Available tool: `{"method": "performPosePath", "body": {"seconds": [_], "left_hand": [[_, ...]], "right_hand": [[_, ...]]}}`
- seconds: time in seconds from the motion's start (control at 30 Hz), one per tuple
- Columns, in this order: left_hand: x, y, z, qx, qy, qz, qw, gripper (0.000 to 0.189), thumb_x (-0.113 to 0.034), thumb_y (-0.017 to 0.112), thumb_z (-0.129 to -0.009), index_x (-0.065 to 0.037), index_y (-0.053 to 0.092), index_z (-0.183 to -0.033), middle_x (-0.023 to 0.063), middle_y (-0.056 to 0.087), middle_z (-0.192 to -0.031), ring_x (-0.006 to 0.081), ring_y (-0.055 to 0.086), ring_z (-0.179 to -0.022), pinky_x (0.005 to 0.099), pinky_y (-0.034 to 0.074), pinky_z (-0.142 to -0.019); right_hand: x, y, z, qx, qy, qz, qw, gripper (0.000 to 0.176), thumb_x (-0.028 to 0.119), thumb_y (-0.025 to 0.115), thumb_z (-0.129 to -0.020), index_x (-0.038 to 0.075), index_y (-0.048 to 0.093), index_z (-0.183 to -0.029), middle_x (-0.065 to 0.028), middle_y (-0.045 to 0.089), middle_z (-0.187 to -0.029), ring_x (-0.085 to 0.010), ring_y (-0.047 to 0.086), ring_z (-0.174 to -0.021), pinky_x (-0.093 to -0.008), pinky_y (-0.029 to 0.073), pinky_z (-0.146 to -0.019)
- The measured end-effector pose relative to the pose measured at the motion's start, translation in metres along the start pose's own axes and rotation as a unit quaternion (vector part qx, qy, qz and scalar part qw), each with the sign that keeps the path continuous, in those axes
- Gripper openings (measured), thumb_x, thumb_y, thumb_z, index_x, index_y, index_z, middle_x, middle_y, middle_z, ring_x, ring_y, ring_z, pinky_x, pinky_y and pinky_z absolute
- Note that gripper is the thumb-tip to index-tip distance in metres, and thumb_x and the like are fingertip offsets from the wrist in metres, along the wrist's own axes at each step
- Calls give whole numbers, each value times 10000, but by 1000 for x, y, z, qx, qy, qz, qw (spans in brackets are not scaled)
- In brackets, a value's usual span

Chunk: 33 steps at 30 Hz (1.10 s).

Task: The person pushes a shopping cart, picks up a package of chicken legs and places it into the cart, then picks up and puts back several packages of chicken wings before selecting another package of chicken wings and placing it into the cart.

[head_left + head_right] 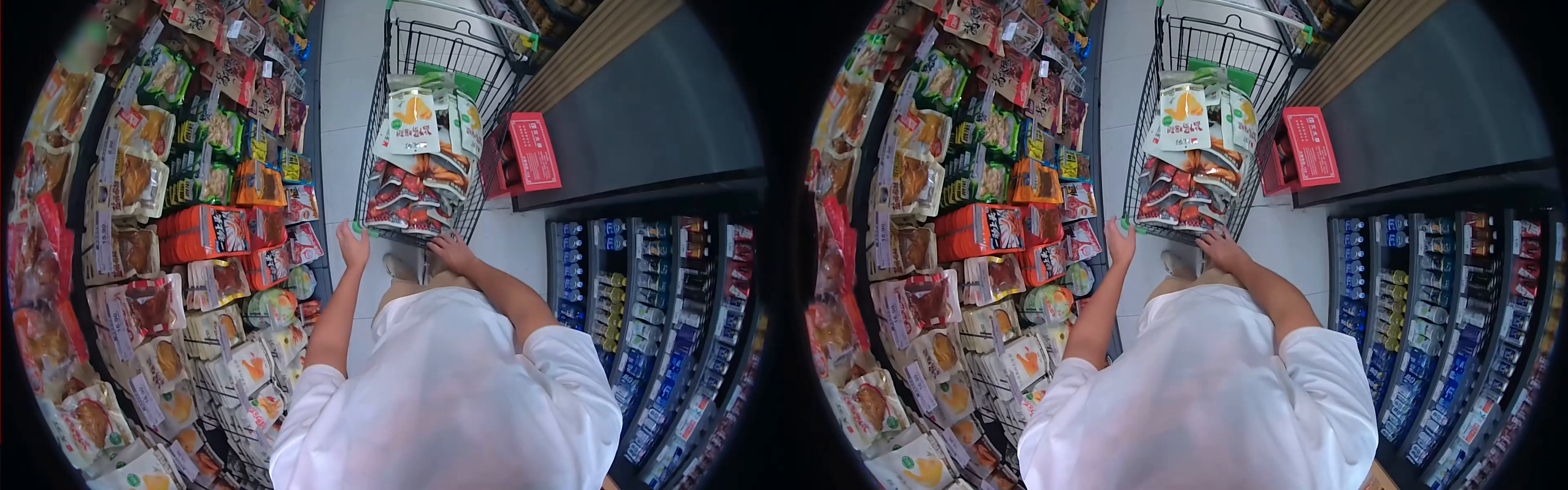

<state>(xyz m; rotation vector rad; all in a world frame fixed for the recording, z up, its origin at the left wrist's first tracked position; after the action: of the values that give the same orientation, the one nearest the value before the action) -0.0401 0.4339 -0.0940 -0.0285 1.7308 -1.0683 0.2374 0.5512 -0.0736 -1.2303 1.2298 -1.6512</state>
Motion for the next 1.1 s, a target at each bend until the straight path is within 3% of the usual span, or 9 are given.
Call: {"method": "performPosePath", "body": {"seconds": [0.13, 0.17, 0.23, 0.3, 0.37, 0.6, 0.77, 0.87, 1.1], "left_hand": [[30, 17, 15, 131, -262, -26, 956, 484, -189, 653, -805, -64, 507, -1249, 227, 578, -1145, 396, 534, -1102, 448, 426, -945], [40, 22, 24, 151, -240, -52, 958, 446, -182, 629, -816, -75, 522, -1236, 214, 601, -1106, 395, 560, -1061, 455, 442, -920], [69, 29, 48, 110, -213, -74, 968, 329, -145, 559, -841, -63, 566, -1160, 197, 615, -1090, 395, 587, -1012, 466, 461, -889], [60, 18, 71, 62, -269, -99, 956, 365, -150, 517, -862, -130, 518, -1226, 218, 610, -1089, 410, 591, -1003, 478, 472, -872], [41, -7, 86, 53, -344, -87, 933, 388, -162, 513, -866, -168, 492, -1253, 233, 611, -1078, 417, 595, -1000, 487, 476, -857], [52, -12, 125, 28, -416, -88, 904, 520, -174, 519, -854, -217, 357, -1346, 249, 638, -1005, 407, 649, -868, 483, 515, -728], [23, -23, 163, 20, -484, 101, 869, 942, -203, 637, -808, -289, -27, -1471, 189, 659, -873, 274, 664, -639, 377, 524, -495], [26, -4, 190, 48, -474, 100, 874, 1152, -106, 722, -750, -292, -172, -1452, 142, 658, -743, 213, 637, -531, 333, 498, -418], [46, 13, 235, 165, -311, -54, 935, 785, -274, 667, -813, -185, 227, -1458, 148, 680, -944, 293, 657, -813, 393, 525, -738]], "right_hand": [[5, -74, 35, -89, 252, -129, 955, 629, 216, 659, -746, 39, 440, -1309, -204, 480, -1260, -361, 410, -1232, -441, 280, -1084], [-19, -29, 56, -252, 358, -112, 892, 790, 279, 726, -695, -29, 379, -1334, -255, 434, -1317, -408, 365, -1272, -447, 244, -1104], [-84, 81, 87, -238, 513, -143, 812, 782, 326, 706, -774, -73, 335, -1335, -294, 395, -1371, -413, 384, -1277, -461, 300, -1067], [-81, 87, 82, -109, 439, -516, 727, 502, 196, 606, -876, -25, 365, -1257, -194, 616, -1006, -330, 639, -846, -399, 506, -781], [-63, 90, 82, -99, 427, -478, 762, 383, 133, 539, -904, -10, 366, -1215, -163, 609, -926, -292, 636, -744, -388, 507, -717], [-37, 91, 97, -94, 362, -420, 827, 369, 91, 523, -896, -74, 356, -1180, -207, 596, -963, -314, 606, -849, -405, 476, -818], [-39, 107, 98, -25, 323, -526, 786, 204, 112, 499, -900, 20, 380, -1039, -120, 568, -837, -161, 567, -618, -304, 484, -475], [-67, 181, 97, -90, 243, -436, 862, 268, 157, 555, -859, -11, 419, -1018, -139, 583, -820, -206, 581, -615, -346, 491, -498], [-28, 100, 85, -27, 268, -397, 877, 311, 208, 550, -843, -8, 427, -1029, -218, 609, -855, -373, 628, -749, -440, 497, -678]]}}
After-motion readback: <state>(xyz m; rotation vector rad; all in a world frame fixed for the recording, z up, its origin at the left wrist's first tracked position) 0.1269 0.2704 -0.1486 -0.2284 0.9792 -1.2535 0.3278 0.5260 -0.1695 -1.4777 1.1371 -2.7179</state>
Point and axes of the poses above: each hand's wrist, its own z-axis away from the middle knuckle, its own y-axis out of the palm, x = y × z, the point moved 3 cm from there along -z, towards the middle knuckle
